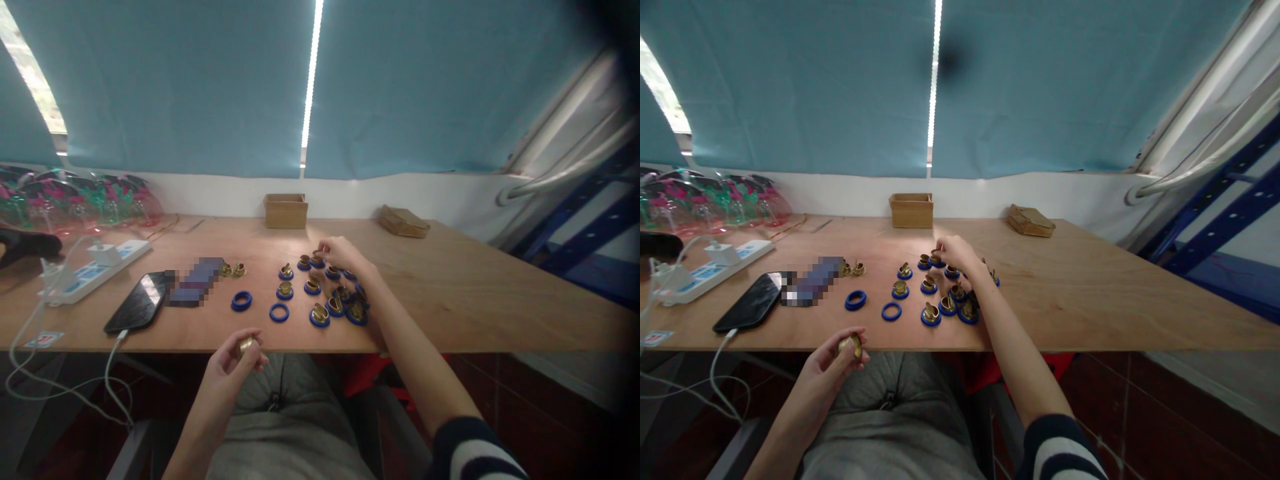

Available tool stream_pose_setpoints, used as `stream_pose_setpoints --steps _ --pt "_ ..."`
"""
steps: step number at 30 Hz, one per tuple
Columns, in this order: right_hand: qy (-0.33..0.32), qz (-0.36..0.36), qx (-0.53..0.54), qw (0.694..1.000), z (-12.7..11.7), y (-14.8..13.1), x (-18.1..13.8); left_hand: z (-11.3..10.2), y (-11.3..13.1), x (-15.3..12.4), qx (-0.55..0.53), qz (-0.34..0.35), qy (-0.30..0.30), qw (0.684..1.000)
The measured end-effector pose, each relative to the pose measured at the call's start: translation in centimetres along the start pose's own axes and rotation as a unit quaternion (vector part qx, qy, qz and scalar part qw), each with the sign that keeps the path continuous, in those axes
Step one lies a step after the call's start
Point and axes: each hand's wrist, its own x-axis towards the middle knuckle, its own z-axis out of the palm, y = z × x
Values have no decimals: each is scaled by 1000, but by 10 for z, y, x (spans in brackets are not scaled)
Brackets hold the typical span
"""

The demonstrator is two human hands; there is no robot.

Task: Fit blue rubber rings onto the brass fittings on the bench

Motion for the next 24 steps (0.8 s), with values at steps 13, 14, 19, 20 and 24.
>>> stream_pose_setpoints --steps 13,14,19,20,24 --pt "29 -30 56 998 6 -7 44 -1 -3 2 2 -10 -29 1000" --pt "24 -32 54 998 7 -11 49 -2 -4 2 1 -9 -25 1000" --pt "-14 -42 36 998 14 -25 60 -2 -4 2 -4 -1 -10 1000" --pt "-23 -44 32 998 15 -26 60 -2 -4 2 -5 0 -9 1000" --pt "-42 -48 20 998 10 -23 53 -1 -3 1 -7 1 -6 1000"
